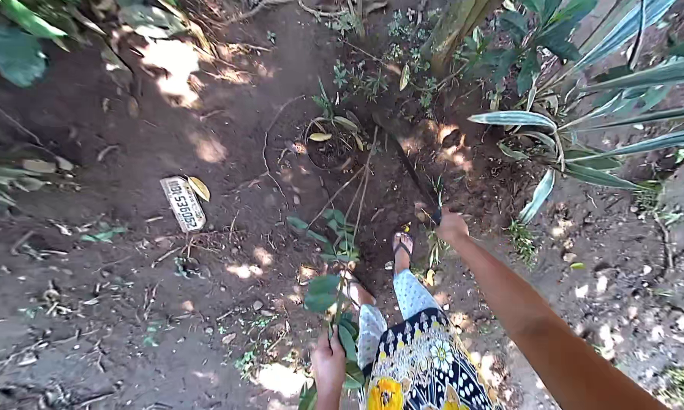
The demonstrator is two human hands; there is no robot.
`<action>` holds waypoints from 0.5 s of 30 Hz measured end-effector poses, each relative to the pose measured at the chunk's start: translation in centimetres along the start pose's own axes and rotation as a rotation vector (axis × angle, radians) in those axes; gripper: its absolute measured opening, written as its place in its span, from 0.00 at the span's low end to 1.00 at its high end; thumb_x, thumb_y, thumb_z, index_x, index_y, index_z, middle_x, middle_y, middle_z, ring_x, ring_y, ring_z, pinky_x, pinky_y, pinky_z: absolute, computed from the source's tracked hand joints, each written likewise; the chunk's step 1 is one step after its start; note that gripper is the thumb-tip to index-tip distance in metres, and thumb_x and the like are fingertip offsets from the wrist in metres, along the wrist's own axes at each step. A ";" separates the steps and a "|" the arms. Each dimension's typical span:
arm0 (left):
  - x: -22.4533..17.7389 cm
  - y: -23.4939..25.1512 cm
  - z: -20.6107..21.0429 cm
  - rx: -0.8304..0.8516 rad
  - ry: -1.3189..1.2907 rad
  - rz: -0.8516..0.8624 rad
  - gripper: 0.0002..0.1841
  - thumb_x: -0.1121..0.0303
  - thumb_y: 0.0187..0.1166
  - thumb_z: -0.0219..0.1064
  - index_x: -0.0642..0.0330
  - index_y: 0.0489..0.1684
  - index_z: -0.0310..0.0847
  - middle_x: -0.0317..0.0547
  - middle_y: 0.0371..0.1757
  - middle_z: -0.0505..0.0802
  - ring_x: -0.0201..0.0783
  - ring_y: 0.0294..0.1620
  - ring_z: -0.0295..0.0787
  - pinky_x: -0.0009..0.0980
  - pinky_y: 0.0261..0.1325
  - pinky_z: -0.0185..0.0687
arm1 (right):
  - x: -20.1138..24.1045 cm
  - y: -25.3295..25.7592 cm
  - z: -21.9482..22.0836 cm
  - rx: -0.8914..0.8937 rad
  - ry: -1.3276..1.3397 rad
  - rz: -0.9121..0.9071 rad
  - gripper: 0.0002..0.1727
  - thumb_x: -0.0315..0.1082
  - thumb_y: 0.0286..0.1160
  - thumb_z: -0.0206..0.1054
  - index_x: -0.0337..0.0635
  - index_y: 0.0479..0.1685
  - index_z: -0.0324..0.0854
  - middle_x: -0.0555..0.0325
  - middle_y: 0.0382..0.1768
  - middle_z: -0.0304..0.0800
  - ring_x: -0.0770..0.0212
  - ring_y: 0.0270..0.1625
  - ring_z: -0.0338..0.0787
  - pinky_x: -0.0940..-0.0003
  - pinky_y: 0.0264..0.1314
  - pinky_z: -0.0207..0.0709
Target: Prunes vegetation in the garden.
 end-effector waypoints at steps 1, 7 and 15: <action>0.0 -0.4 -0.1 0.010 0.006 -0.009 0.19 0.65 0.92 0.56 0.76 0.53 0.86 0.71 0.39 0.92 0.65 0.44 0.92 0.65 0.54 0.80 | -0.2 -1.4 -0.6 0.008 0.004 0.001 0.40 0.35 0.73 0.70 0.41 0.88 0.59 0.33 0.68 0.84 0.34 0.72 0.85 0.35 0.70 0.78; 0.2 -0.3 0.3 -0.001 0.031 0.012 0.19 0.64 0.92 0.55 0.76 0.52 0.86 0.71 0.37 0.92 0.66 0.43 0.92 0.68 0.54 0.78 | 4.3 -5.2 -13.5 -0.503 0.196 -0.193 0.35 0.38 0.78 0.69 0.38 0.85 0.63 0.30 0.55 0.90 0.28 0.59 0.91 0.29 0.58 0.81; 0.9 -0.6 0.8 0.006 0.000 0.008 0.19 0.66 0.91 0.56 0.76 0.57 0.86 0.72 0.41 0.93 0.66 0.47 0.92 0.66 0.58 0.80 | -4.7 2.3 2.3 -0.016 -0.072 0.030 0.46 0.27 0.72 0.68 0.43 0.94 0.49 0.30 0.72 0.81 0.30 0.71 0.84 0.31 0.67 0.79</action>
Point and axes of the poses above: each hand's wrist, its own y-axis towards the middle knuckle, its own z-axis out of the palm, x = y × z, the point moved 7 cm from there along y, towards the middle knuckle
